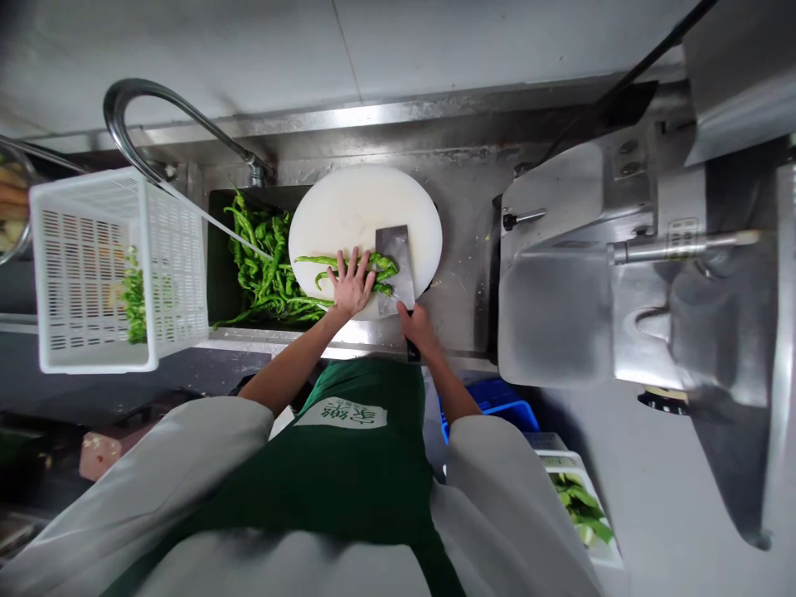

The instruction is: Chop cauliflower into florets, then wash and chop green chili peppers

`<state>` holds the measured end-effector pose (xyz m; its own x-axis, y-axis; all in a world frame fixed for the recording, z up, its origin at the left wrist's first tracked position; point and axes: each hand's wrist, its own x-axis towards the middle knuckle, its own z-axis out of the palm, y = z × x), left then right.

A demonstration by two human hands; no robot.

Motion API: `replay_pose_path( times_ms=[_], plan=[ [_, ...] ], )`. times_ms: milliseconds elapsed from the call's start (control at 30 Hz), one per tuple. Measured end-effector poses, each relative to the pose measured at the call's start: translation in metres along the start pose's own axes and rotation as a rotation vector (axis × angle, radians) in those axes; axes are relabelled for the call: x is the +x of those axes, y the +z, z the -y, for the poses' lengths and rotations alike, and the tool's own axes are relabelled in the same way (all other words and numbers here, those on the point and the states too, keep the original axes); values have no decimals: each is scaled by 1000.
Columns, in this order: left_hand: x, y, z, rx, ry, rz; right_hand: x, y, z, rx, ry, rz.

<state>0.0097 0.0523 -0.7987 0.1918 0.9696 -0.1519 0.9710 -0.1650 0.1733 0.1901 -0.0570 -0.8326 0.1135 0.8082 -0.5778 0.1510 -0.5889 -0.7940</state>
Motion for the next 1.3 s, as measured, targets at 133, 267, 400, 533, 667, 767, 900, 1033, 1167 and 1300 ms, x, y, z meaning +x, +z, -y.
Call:
replay_pose_path(
  times_ms=[133, 267, 400, 533, 667, 767, 900, 1033, 1167, 1300],
  plan=[
    [0, -1, -2, -5, 13, -6, -5, -4, -9, -46, 30, 29],
    [-2, -5, 0, -5, 29, -3, -5, 3, -14, -50, 3, 36],
    [-8, -11, 19, 7, 40, -18, -3, 14, -13, -55, -30, 34],
    [-8, -9, 41, -16, -13, -74, -7, -4, -18, -122, -40, 105],
    [-2, -1, 51, -71, 73, -65, -7, -23, -19, -151, -31, 200],
    [1, 3, 54, -104, 95, -65, -5, -18, -15, -147, -10, 205],
    [1, 7, 56, -123, 111, -84, -8, 1, -16, -136, -1, 190],
    [2, 7, 55, -136, 125, -89, -12, 20, -14, -163, -13, 155],
    [5, 1, 50, -153, 111, -59, -15, 27, -13, -73, -12, 134],
    [-2, -4, 48, -128, 146, -1, -23, 12, -22, 18, 48, 58]
  ],
)
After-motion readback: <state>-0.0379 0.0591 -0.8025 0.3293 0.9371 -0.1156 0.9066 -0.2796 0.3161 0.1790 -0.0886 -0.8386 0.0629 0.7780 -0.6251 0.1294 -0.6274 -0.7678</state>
